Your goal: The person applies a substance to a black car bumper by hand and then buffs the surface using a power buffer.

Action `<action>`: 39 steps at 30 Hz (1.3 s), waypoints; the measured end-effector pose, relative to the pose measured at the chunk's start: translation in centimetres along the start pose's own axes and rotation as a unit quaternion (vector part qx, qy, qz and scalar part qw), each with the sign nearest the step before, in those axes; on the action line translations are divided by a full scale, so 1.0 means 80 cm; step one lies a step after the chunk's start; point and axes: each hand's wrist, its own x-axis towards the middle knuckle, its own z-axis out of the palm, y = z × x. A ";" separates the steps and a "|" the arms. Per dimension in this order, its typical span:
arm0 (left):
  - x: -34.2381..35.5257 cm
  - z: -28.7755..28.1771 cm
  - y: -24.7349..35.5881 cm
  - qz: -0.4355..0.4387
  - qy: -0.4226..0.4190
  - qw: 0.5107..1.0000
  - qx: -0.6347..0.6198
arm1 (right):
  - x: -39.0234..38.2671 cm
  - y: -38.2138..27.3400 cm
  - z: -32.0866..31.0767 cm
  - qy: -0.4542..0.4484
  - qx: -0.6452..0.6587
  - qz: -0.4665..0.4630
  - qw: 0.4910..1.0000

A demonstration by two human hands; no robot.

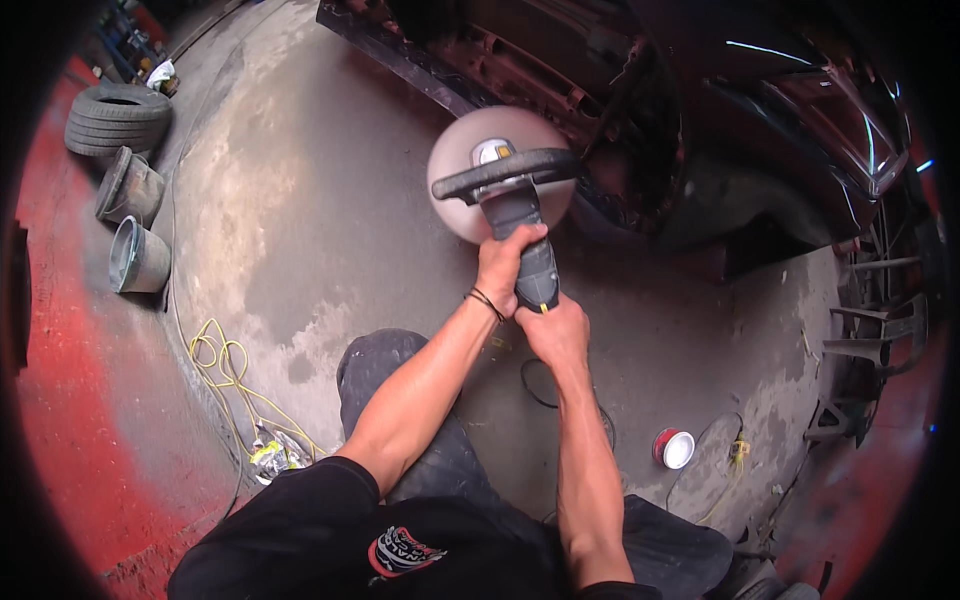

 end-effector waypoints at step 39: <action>0.016 -0.064 0.043 -0.039 -0.051 0.998 0.027 | -0.015 -0.042 0.049 -0.025 -0.001 0.008 1.000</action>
